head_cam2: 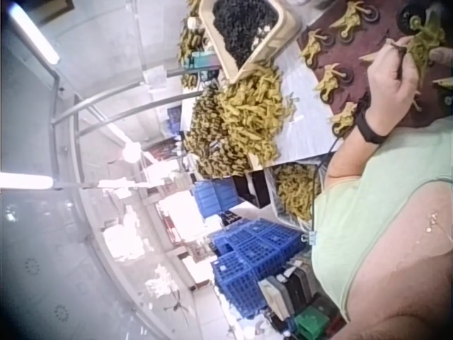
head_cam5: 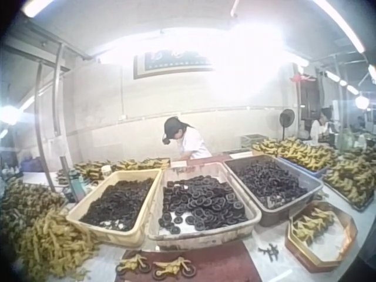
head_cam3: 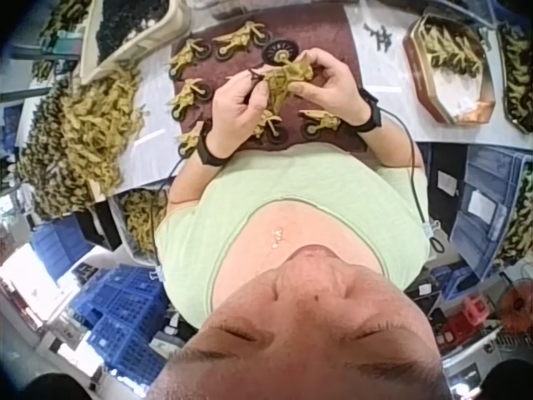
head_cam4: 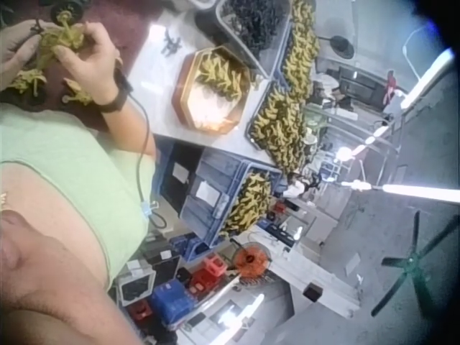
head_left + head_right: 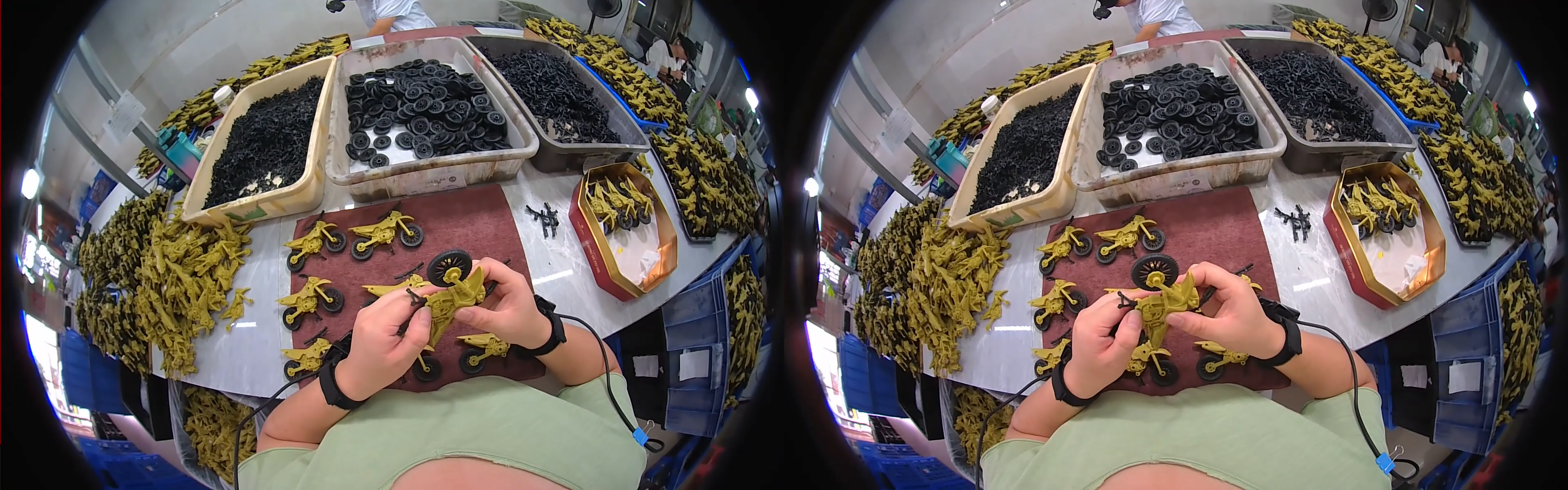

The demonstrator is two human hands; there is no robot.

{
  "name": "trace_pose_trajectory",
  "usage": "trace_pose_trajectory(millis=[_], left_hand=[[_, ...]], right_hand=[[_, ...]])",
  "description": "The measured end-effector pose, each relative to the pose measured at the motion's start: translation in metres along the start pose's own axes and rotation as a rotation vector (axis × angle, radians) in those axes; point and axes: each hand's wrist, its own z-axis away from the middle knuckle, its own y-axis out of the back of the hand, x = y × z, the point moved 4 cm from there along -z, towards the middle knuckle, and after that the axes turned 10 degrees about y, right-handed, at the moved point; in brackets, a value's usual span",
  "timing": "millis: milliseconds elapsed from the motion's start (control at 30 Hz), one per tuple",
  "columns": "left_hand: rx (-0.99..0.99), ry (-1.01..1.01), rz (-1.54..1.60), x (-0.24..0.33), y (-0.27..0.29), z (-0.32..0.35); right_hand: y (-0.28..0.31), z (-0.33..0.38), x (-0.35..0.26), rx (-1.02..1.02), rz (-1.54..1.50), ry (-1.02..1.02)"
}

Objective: Assembling plastic motorcycle toy components at a factory workbench.

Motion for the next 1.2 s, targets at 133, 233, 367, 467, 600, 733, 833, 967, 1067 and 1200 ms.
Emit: trace_pose_trajectory(millis=[133, 233, 367, 467, 600, 733, 833, 967, 1067, 1200], left_hand=[[-0.008, 0.004, 0.001, -0.002, 0.000, 0.001], [0.029, -0.081, -0.002, -0.001, 0.001, -0.001], [-0.017, 0.056, 0.037, -0.001, 0.001, 0.001], [-0.067, 0.091, 0.092, -0.004, 0.002, 0.001], [-0.152, 0.206, 0.233, -0.012, 0.001, 0.002], [-0.165, 0.183, 0.350, -0.013, -0.001, 0.000], [-0.237, 0.261, 0.355, -0.017, 0.000, 0.002], [-0.236, 0.304, 0.412, -0.021, -0.001, 0.002], [-0.218, 0.322, 0.416, -0.020, -0.002, 0.002], [-0.023, 0.009, 0.080, -0.006, 0.003, -0.002]], right_hand=[[-0.001, 0.000, -0.001, -0.002, -0.014, -0.002], [-0.001, 0.001, -0.001, -0.003, 0.012, 0.022], [0.000, 0.000, -0.003, -0.031, 0.149, 0.116], [-0.001, -0.002, -0.008, -0.072, 0.166, 0.136], [-0.002, -0.003, -0.014, -0.094, 0.210, 0.134], [-0.001, -0.001, -0.010, -0.082, 0.220, 0.110], [-0.001, 0.000, -0.010, -0.070, 0.247, 0.133], [-0.001, 0.000, -0.010, -0.071, 0.264, 0.134], [-0.002, 0.000, -0.010, -0.072, 0.222, 0.104], [0.000, -0.002, -0.005, -0.029, 0.094, 0.037]])
